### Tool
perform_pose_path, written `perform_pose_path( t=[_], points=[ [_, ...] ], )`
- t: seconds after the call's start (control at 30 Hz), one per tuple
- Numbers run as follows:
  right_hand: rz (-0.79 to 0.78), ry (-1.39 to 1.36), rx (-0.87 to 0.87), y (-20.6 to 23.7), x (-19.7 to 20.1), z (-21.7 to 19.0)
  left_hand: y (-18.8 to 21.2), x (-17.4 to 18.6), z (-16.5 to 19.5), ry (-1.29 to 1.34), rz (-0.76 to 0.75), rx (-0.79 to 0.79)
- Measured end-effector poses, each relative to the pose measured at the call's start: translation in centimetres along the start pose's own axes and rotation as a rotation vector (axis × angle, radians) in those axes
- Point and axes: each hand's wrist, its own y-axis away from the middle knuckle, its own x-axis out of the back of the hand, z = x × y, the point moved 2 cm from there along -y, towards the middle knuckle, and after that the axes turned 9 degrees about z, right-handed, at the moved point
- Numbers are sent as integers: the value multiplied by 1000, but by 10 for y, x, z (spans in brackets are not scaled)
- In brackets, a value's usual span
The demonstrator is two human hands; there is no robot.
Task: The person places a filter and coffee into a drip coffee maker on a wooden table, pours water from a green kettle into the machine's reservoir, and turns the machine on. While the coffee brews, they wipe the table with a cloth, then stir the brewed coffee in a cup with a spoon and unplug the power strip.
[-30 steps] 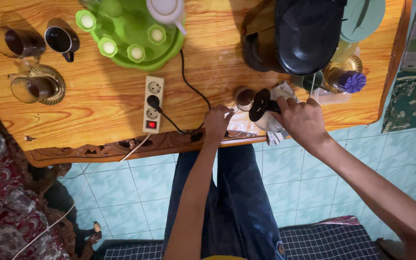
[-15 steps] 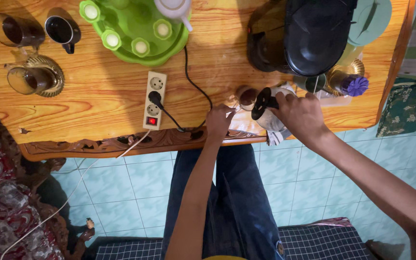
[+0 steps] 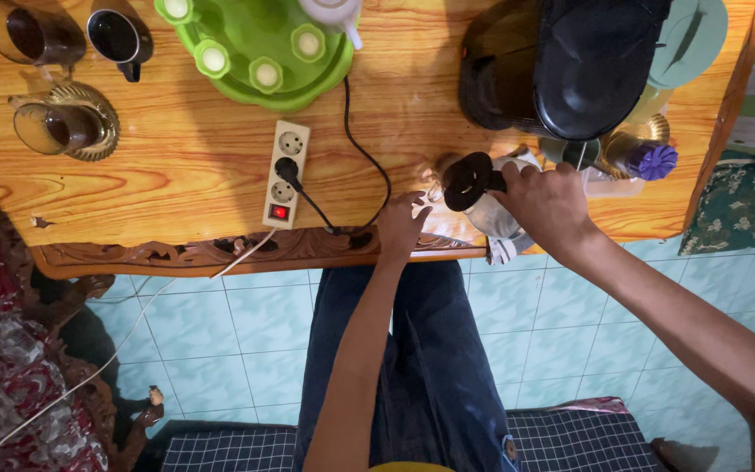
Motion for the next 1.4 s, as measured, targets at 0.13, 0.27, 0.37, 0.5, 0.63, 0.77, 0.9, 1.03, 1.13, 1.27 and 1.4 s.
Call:
perform_pose_path(
  t=[0.13, 0.27, 0.37, 0.5, 0.63, 0.77, 0.9, 1.03, 1.13, 1.27, 1.4],
  points=[
    [-22, -6, -1, -1, -3, 0, 2, 1, 2, 25, 18, 27],
    [2, -16, -7, -2, -7, -1, 7, 2, 1, 35, -4, 79],
    [-2, 16, -4, -3, -11, -3, 13, 1, 2, 61, -19, 123],
    [-72, 3, -14, -5, -15, -5, 19, 0, 2, 122, -3, 122],
    [-106, 12, -4, -9, -17, -9, 21, -3, 2, 111, 11, 139],
    [-213, -15, -23, -17, -19, -10, 24, 0, 2, 104, 19, 151],
    [-265, -5, -11, -28, -20, -12, 23, 5, 6, 84, 12, 160],
    [-284, -9, -30, -34, -20, -14, 20, 8, 13, 145, 32, 144],
    [-295, -28, -49, -34, -19, -12, 18, 8, 16, 168, 38, 116],
    [-227, -105, -110, -21, -8, 1, 15, 7, 14, 168, 32, 109],
    [-293, -210, -238, 17, 4, 25, 12, 11, 10, 204, 25, 96]
  ],
)
